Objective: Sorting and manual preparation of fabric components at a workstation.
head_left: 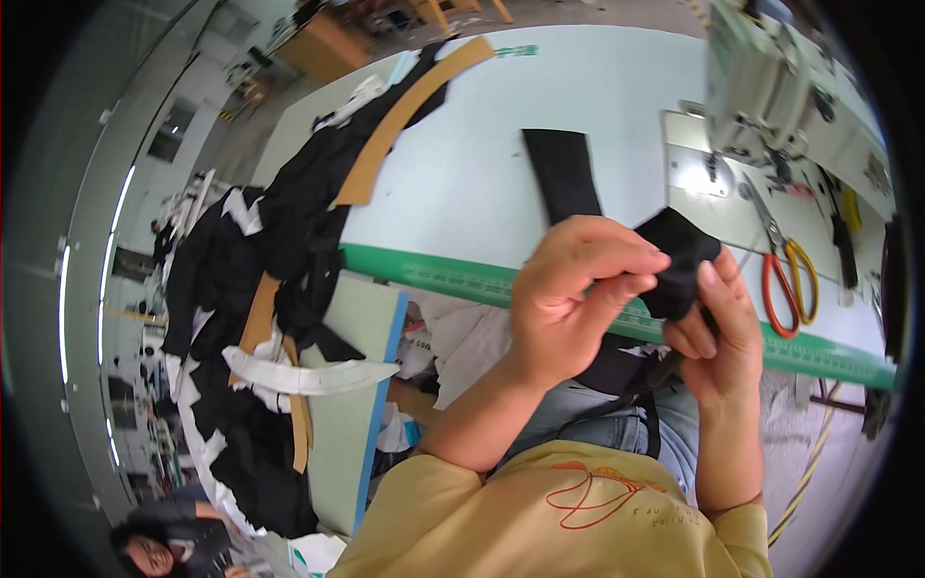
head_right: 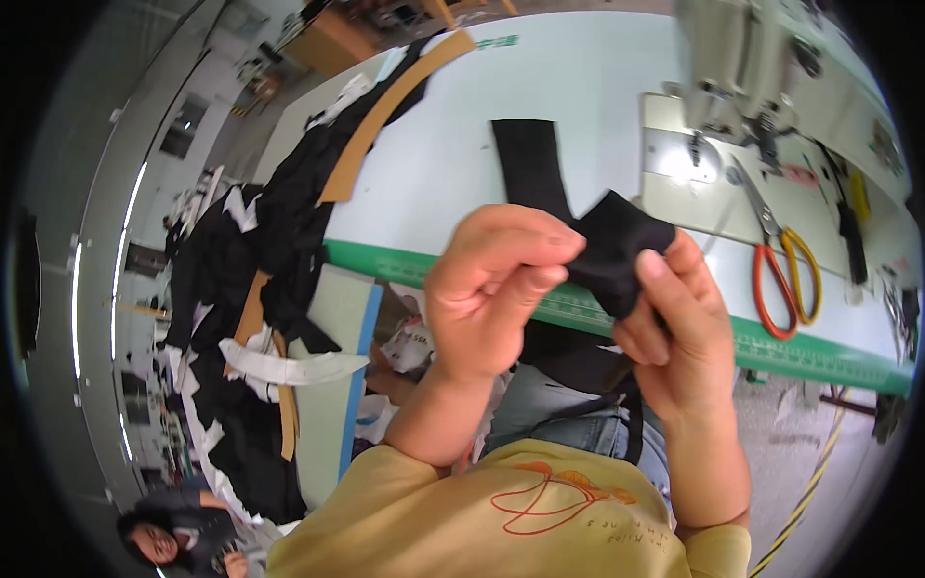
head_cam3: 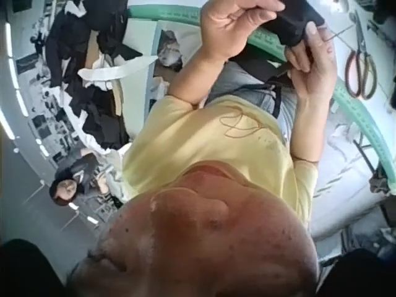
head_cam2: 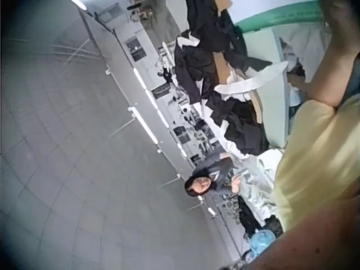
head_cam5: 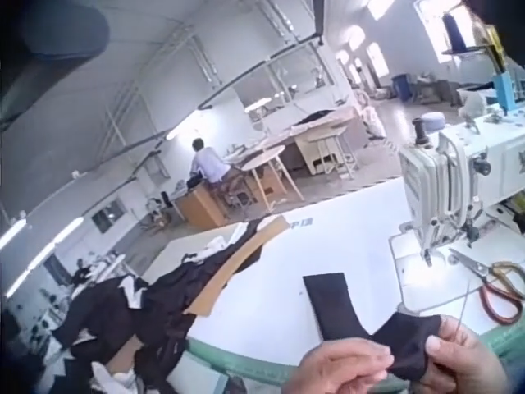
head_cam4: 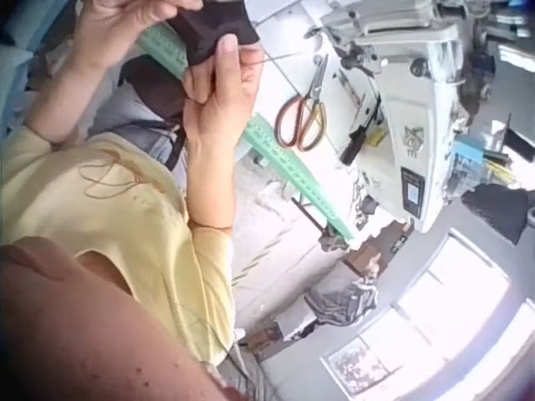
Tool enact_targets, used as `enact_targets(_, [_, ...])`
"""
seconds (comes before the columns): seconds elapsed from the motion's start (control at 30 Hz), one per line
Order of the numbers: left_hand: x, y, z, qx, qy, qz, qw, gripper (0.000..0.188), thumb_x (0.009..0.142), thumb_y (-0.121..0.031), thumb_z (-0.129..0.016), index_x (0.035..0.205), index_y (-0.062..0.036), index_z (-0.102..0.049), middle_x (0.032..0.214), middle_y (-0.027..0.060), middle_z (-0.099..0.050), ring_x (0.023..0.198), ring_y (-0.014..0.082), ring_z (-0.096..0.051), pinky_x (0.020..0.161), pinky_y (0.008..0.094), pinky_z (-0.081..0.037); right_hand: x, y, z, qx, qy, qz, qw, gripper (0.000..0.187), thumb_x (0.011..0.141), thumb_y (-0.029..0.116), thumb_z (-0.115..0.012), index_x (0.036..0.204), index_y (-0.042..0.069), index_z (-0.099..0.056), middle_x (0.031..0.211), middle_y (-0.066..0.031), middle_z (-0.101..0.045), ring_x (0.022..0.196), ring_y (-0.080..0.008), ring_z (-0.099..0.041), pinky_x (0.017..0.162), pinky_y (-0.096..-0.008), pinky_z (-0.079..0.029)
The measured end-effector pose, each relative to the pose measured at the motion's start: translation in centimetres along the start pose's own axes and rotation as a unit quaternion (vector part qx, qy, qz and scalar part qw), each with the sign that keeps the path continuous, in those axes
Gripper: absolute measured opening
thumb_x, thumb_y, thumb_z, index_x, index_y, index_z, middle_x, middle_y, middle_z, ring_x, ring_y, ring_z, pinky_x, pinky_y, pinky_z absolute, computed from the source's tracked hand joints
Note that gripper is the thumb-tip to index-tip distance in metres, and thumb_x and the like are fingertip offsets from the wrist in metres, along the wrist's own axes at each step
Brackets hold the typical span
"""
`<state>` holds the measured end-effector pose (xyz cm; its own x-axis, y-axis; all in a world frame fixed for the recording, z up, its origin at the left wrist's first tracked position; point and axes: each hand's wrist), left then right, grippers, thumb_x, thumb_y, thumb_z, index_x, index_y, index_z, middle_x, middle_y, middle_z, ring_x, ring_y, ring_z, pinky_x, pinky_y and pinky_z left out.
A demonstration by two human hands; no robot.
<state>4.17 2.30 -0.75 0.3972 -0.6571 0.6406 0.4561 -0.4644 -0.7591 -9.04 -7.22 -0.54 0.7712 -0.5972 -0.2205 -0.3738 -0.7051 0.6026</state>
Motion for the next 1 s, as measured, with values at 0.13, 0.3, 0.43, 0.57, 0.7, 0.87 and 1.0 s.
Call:
enact_targets(0.13, [0.4,-0.6,0.2,0.106,-0.020,-0.057,0.993,0.021,0.074,0.003,-0.070,0.094,-0.0003,-0.064,0.088,0.0094,-0.064,0.077,0.0168,-0.060,0.068,0.0258,-0.048,0.6,-0.7,1.7,-0.054,0.025,0.085,0.995,0.023,0.090,0.017,-0.056,0.111,0.009,-0.048,0.062,0.0042,-0.050,0.036,-0.0019,-0.029,0.036,-0.0175,-0.020])
enact_targets(0.3, [0.1,-0.4,0.3,0.015,-0.061,-0.021,0.998,0.015,0.073,0.001,-0.071,0.083,-0.0013,-0.061,0.087,0.0092,-0.065,0.083,0.0201,-0.063,0.073,0.0294,-0.049,0.6,-1.3,1.8,-0.159,-0.017,0.147,0.976,0.041,0.081,0.007,-0.065,0.116,0.010,-0.045,0.076,0.0040,-0.055,0.042,0.0001,-0.031,0.037,-0.0162,-0.020])
enact_targets(0.43, [-0.2,0.3,0.7,0.004,-0.107,-0.049,0.993,0.014,0.070,0.002,-0.070,0.079,-0.0032,-0.060,0.083,0.0080,-0.065,0.079,0.0221,-0.063,0.068,0.0308,-0.048,1.9,-1.4,3.2,-0.277,-0.042,0.259,0.924,0.030,0.086,0.004,-0.057,0.113,0.007,-0.042,0.068,0.0062,-0.040,0.051,0.0000,-0.033,0.042,-0.0155,-0.022])
enact_targets(0.57, [-0.6,1.5,-0.3,0.110,-0.179,-0.147,0.967,0.017,0.063,-0.010,-0.075,0.075,-0.0118,-0.064,0.077,0.0007,-0.063,0.074,0.0219,-0.061,0.064,0.0361,-0.046,2.3,-0.6,4.1,-0.521,0.023,0.423,0.741,0.038,0.089,0.001,-0.054,0.127,-0.001,-0.048,0.107,-0.0075,-0.060,0.084,-0.0123,-0.056,0.062,-0.0162,-0.041])
enact_targets(0.7, [-0.7,1.0,-0.1,0.097,-0.188,-0.114,0.971,0.018,0.060,-0.012,-0.077,0.074,-0.0112,-0.066,0.073,-0.0016,-0.063,0.070,0.0203,-0.060,0.064,0.0353,-0.045,2.7,-0.6,3.3,-0.620,0.029,0.458,0.636,0.025,0.092,0.014,-0.055,0.114,0.003,-0.061,0.104,0.0011,-0.062,0.075,-0.0025,-0.049,0.056,-0.0166,-0.033])
enact_targets(0.87, [-0.8,0.7,0.3,-0.067,-0.200,-0.025,0.977,0.016,0.062,-0.007,-0.075,0.073,-0.0045,-0.063,0.077,0.0046,-0.061,0.081,0.0229,-0.055,0.073,0.0341,-0.043,3.3,-0.6,2.8,-0.601,0.037,0.386,0.699,0.028,0.093,0.020,-0.054,0.113,0.002,-0.061,0.105,-0.0031,-0.062,0.087,-0.0094,-0.055,0.071,-0.0202,-0.044])
enact_targets(1.0, [-1.2,0.9,-0.3,-0.111,-0.238,0.023,0.965,0.011,0.065,-0.004,-0.073,0.071,-0.0048,-0.064,0.074,0.0051,-0.057,0.079,0.0237,-0.053,0.072,0.0341,-0.043,4.1,-0.1,3.2,-0.569,-0.058,0.324,0.753,0.032,0.092,0.025,-0.056,0.115,0.002,-0.060,0.106,-0.0060,-0.061,0.092,-0.0118,-0.056,0.077,-0.0226,-0.045])
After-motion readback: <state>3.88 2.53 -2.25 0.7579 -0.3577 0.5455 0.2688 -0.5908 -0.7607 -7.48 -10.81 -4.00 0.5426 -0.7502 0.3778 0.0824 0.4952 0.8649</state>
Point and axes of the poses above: each hand's wrist, its own x-axis towards the middle knuckle, its own z-axis out of the back of the hand, y = z × x
